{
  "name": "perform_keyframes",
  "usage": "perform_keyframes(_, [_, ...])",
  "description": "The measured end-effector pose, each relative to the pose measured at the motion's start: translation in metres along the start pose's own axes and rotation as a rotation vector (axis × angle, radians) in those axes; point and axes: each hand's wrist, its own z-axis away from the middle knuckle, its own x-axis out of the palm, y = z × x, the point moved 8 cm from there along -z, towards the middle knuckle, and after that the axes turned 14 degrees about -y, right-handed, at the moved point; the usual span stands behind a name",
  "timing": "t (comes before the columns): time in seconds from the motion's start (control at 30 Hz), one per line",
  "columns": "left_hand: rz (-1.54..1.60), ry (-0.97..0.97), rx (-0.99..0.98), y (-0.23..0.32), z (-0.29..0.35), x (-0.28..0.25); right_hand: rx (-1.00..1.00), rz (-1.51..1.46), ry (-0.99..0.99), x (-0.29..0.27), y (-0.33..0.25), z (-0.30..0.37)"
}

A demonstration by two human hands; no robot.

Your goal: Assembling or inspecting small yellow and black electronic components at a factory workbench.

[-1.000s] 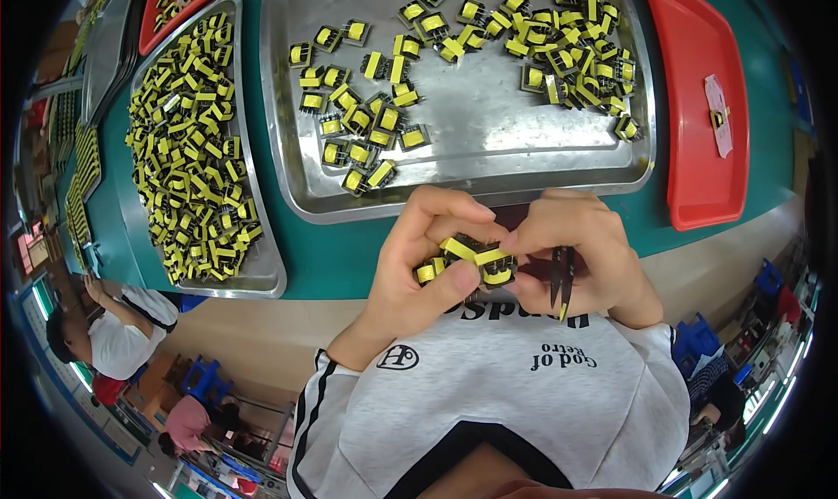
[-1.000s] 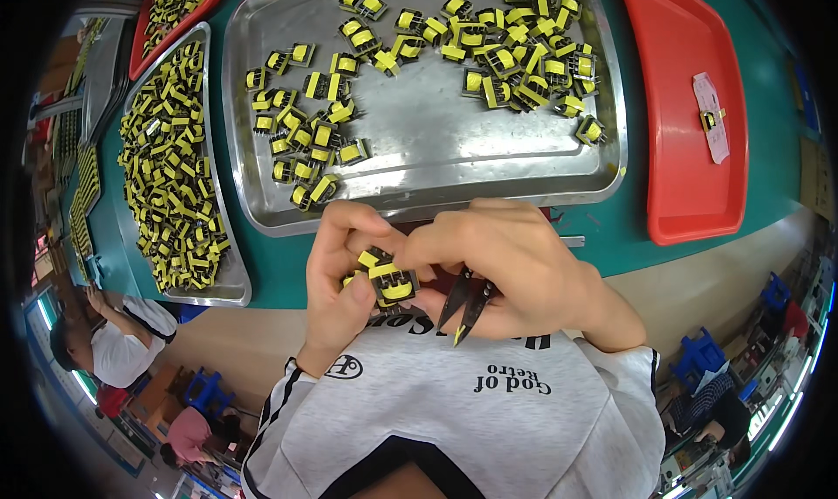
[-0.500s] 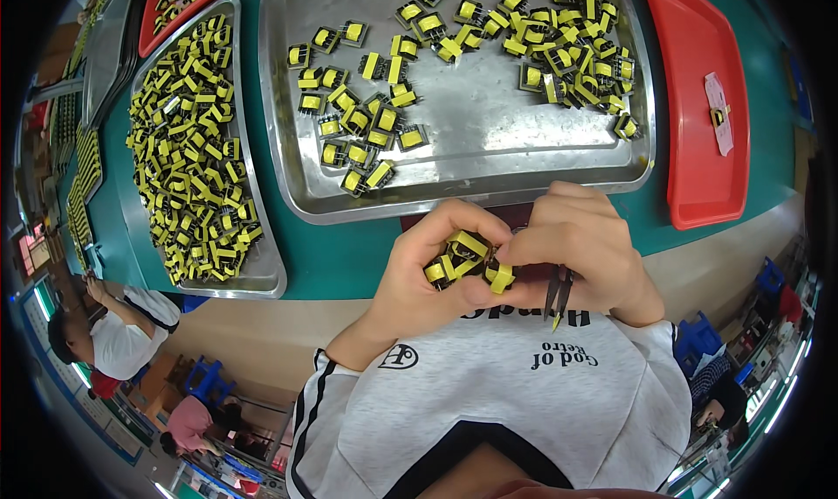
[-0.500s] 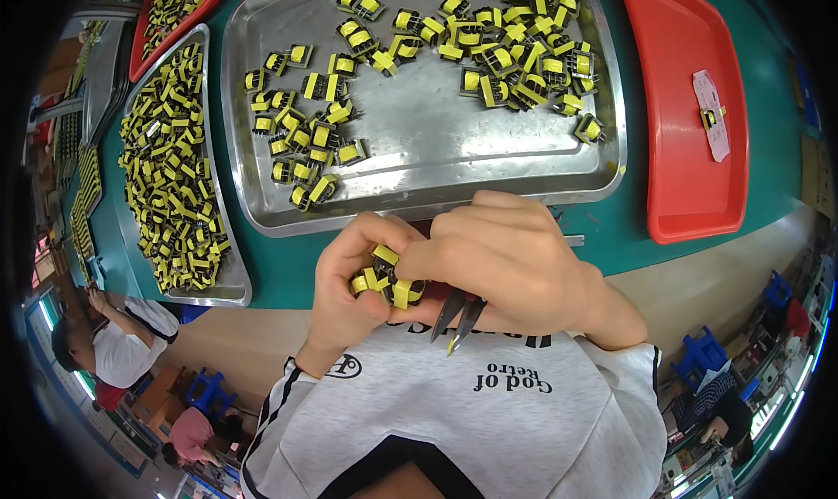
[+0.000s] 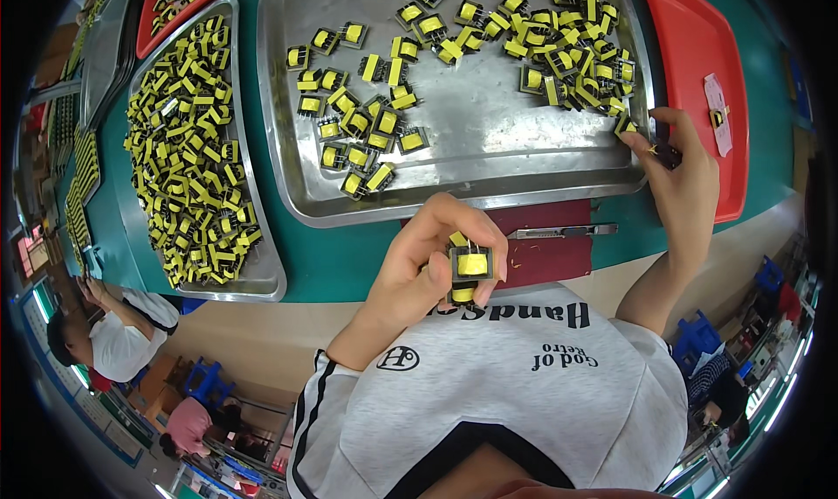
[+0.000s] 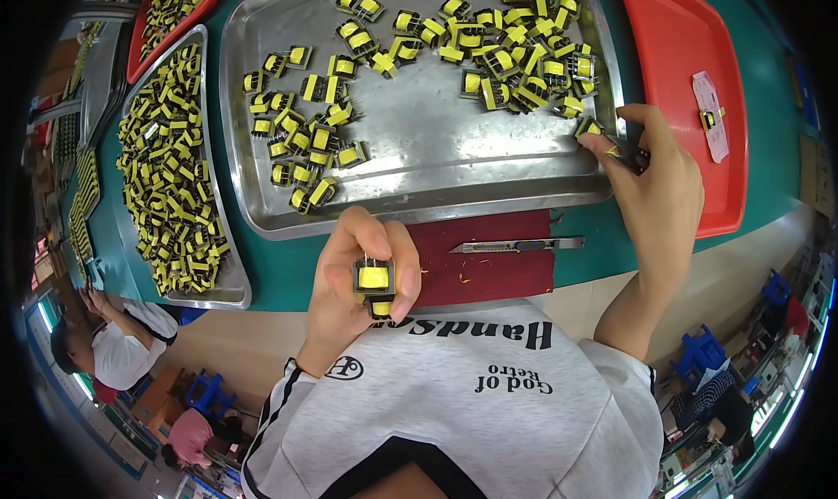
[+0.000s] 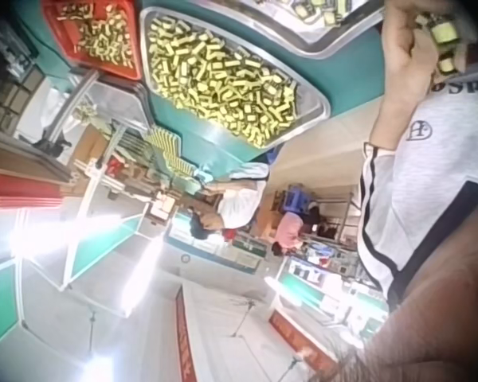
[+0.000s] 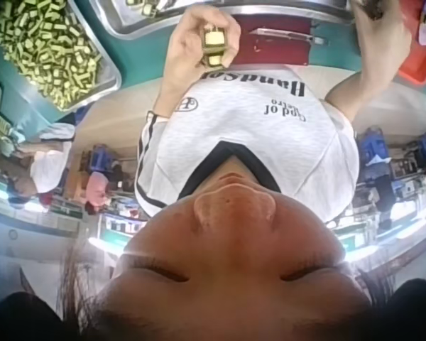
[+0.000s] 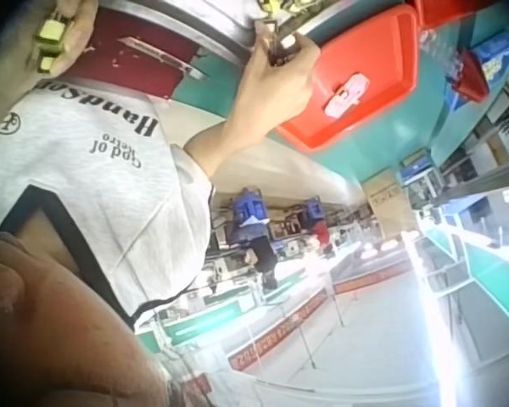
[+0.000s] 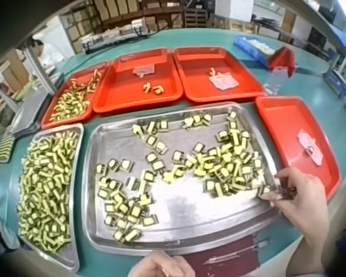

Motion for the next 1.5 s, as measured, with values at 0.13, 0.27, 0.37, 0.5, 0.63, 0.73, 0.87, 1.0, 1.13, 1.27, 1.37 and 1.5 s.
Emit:
perform_keyframes(0.13, [0.074, 0.033, -0.025, -0.003, -0.001, -0.002, -0.088, 0.016, -0.032, 0.011, -0.001, -0.002])
perform_keyframes(0.27, [0.356, 0.035, 0.043, -0.002, -0.003, 0.0, -0.258, -0.026, -0.082, 0.01, -0.024, 0.006])
perform_keyframes(0.37, [0.094, 0.099, 0.008, 0.0, -0.001, -0.006, -0.524, -0.371, -0.227, 0.014, -0.059, 0.023])
perform_keyframes(0.5, [-0.177, 0.14, -0.118, -0.003, 0.002, -0.005, -1.025, -0.608, -0.299, 0.019, -0.106, 0.049])
perform_keyframes(0.63, [-0.251, 0.049, -0.217, -0.01, 0.002, -0.001, -1.118, -0.499, -0.242, 0.021, -0.12, 0.058])
perform_keyframes(0.73, [-0.182, 0.039, -0.265, -0.012, 0.0, 0.003, -1.177, -0.402, -0.213, 0.021, -0.119, 0.062])
perform_keyframes(0.87, [-0.319, -0.009, -0.163, -0.005, -0.004, 0.002, -1.206, -0.429, -0.274, 0.026, -0.12, 0.066])
perform_keyframes(1.0, [-0.244, 0.065, -0.156, -0.002, -0.002, 0.004, -1.078, -0.642, -0.297, 0.034, -0.116, 0.058])
perform_keyframes(1.13, [-0.101, 0.005, -0.21, -0.003, -0.002, 0.009, -1.055, -0.732, -0.333, 0.031, -0.113, 0.055])
perform_keyframes(1.27, [-0.177, 0.109, -0.128, -0.002, -0.005, 0.006, -1.065, -0.702, -0.344, 0.028, -0.114, 0.057])
perform_keyframes(1.37, [-0.31, 0.13, -0.161, 0.003, -0.005, 0.003, -1.067, -0.685, -0.335, 0.028, -0.115, 0.059])
perform_keyframes(1.5, [-0.276, 0.079, -0.129, 0.0, -0.004, 0.002, -1.062, -0.704, -0.349, 0.033, -0.116, 0.059])
